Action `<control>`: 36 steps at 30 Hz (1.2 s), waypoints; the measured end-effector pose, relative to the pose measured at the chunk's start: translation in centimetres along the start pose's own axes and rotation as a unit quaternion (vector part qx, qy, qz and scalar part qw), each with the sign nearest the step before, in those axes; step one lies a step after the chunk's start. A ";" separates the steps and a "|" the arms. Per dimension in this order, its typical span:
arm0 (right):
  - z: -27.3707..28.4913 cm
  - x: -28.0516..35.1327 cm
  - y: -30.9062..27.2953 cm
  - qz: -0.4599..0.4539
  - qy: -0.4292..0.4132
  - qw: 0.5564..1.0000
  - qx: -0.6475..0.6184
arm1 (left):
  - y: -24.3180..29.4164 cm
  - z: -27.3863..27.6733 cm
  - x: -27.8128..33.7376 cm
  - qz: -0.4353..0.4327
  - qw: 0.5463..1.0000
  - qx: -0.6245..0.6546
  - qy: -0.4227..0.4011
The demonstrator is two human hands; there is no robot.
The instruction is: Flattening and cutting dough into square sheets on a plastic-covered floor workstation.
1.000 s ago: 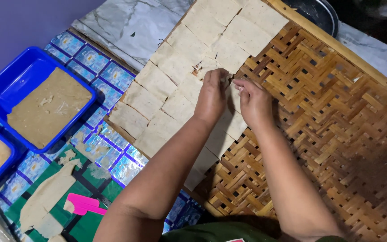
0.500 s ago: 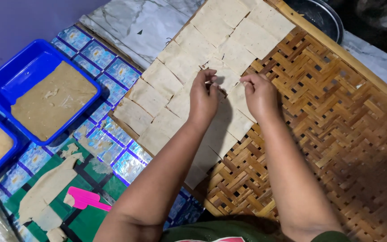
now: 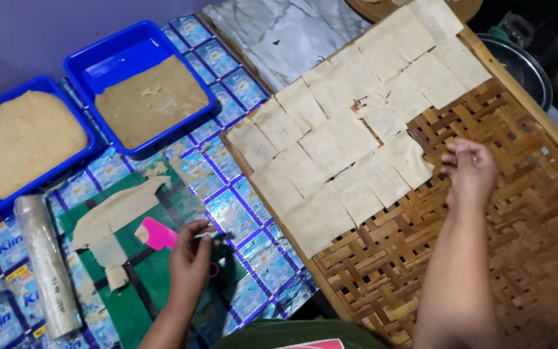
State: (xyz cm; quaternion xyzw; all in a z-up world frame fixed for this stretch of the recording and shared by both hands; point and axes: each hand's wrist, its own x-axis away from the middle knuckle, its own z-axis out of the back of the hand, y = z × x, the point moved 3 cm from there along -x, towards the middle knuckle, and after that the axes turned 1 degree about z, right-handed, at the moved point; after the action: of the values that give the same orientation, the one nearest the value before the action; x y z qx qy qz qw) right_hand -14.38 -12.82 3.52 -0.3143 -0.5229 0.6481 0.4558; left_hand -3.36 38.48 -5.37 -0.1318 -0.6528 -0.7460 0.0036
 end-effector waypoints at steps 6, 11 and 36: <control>-1.1 3.3 2.5 0.098 0.024 0.989 0.104 | -5.9 8.1 4.9 -0.004 0.993 0.047 0.110; -1.2 3.4 2.7 0.229 0.031 0.909 0.346 | -7.2 10.8 6.4 -0.006 0.991 0.059 0.123; -7.9 11.1 3.6 0.387 -0.060 0.909 0.142 | -6.7 13.9 9.6 -0.027 0.985 0.016 0.169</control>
State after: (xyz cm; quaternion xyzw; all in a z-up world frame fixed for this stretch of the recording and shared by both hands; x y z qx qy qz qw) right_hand -12.64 0.36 -1.22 -0.3850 -0.2889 0.8586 0.1767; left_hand -11.13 54.63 -8.36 0.0139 -0.6579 -0.7468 0.0961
